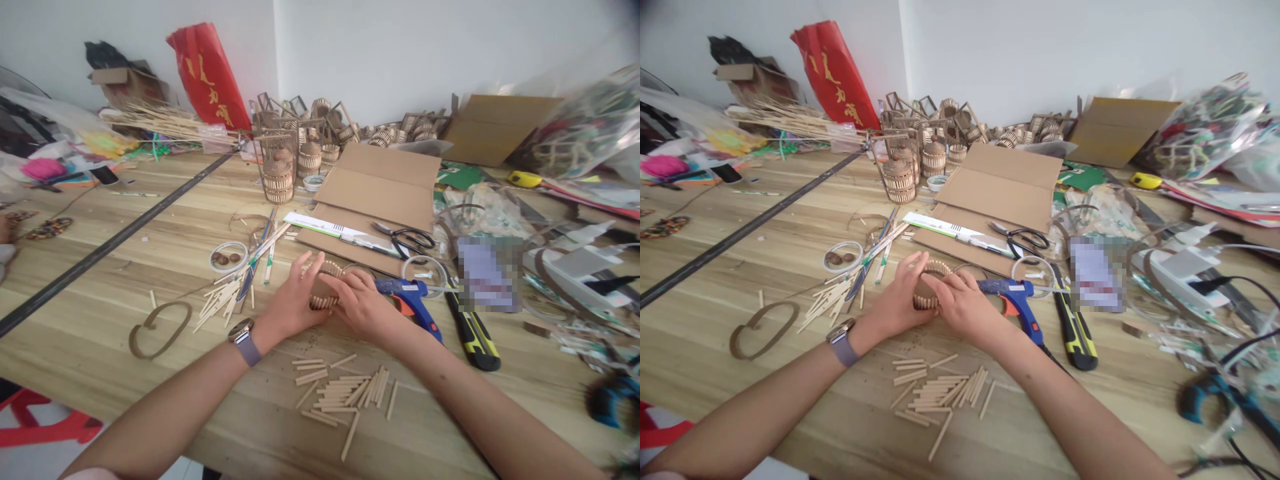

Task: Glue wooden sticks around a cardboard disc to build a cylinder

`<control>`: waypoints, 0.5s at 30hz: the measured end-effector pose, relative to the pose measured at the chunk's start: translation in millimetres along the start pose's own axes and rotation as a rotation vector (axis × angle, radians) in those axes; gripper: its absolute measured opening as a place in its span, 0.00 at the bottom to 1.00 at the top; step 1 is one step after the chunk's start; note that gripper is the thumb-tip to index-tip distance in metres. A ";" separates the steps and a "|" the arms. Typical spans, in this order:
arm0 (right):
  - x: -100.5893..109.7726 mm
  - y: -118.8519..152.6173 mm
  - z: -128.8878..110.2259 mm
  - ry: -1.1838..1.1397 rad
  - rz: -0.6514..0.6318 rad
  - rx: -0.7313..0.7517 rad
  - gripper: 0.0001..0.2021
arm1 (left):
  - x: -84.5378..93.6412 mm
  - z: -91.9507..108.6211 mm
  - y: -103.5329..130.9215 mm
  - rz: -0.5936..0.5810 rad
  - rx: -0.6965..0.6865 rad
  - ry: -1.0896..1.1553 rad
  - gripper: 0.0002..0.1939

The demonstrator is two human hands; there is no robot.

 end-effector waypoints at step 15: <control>8.9 2.1 0.3 -0.024 -0.041 0.002 0.24 | 0.2 0.8 -0.5 0.002 0.036 0.005 0.51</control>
Point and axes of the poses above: each hand's wrist, its own y-axis away from the middle knuckle, its own x-axis out of the back of the hand, z = x × y, the point moved 4 cm from there along -y, towards the middle knuckle, and after that the axes turned 12 degrees about -z, right-handed, at the moved point
